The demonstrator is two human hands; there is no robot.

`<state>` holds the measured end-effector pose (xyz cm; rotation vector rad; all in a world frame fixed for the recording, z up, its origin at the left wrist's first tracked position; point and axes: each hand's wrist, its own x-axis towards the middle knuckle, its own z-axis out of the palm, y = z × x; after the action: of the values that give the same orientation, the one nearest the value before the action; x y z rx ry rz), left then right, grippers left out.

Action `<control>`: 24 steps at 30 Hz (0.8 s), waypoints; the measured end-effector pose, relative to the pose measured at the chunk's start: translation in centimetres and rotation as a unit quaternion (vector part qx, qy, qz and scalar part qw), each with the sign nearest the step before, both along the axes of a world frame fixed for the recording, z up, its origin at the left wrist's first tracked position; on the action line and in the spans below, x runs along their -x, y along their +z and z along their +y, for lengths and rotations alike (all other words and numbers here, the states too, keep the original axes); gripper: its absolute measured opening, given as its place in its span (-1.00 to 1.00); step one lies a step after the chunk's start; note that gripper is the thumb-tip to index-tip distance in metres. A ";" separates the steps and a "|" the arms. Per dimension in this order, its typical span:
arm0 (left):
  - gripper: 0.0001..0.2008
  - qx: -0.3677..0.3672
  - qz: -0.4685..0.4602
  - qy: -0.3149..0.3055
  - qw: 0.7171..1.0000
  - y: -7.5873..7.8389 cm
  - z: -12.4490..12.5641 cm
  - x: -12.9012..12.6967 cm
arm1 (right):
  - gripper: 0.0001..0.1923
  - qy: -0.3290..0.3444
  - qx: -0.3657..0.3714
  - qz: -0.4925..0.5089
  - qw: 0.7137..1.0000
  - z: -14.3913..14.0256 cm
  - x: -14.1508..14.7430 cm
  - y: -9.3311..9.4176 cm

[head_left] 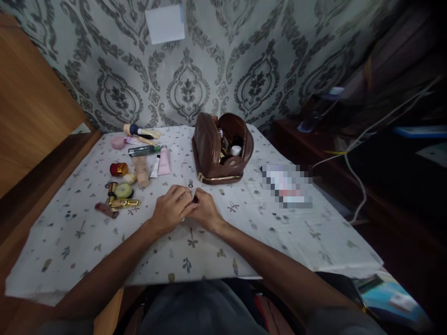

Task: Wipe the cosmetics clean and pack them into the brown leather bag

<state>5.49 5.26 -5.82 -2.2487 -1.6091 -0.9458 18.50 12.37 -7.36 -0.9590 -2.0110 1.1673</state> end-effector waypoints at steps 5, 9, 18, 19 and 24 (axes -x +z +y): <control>-0.73 -0.057 -0.146 -0.134 0.978 1.4 0.0 0.3 | -0.65 0.102 0.228 0.090 0.964 0.0 0.0 0.1; -0.64 -0.055 -0.251 -0.068 0.964 2.2 -0.2 0.7 | -0.57 0.107 0.348 0.214 0.906 -0.2 0.3 0.1; -0.69 0.054 -0.305 0.001 0.951 4.1 1.2 -0.1 | -0.51 0.157 0.359 0.297 0.871 0.3 -2.4 2.2; -0.72 0.063 -0.275 0.003 0.959 4.5 1.8 -0.4 | -0.50 0.151 0.343 0.295 0.879 0.7 -3.4 2.8; -0.73 0.041 0.062 -0.039 0.996 6.9 6.0 -2.5 | -0.55 0.080 0.205 0.276 0.936 4.7 -9.3 7.8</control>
<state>8.01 11.31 1.11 -2.3901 -1.5426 -0.7559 27.85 17.03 0.39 -0.5604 -1.4365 1.7648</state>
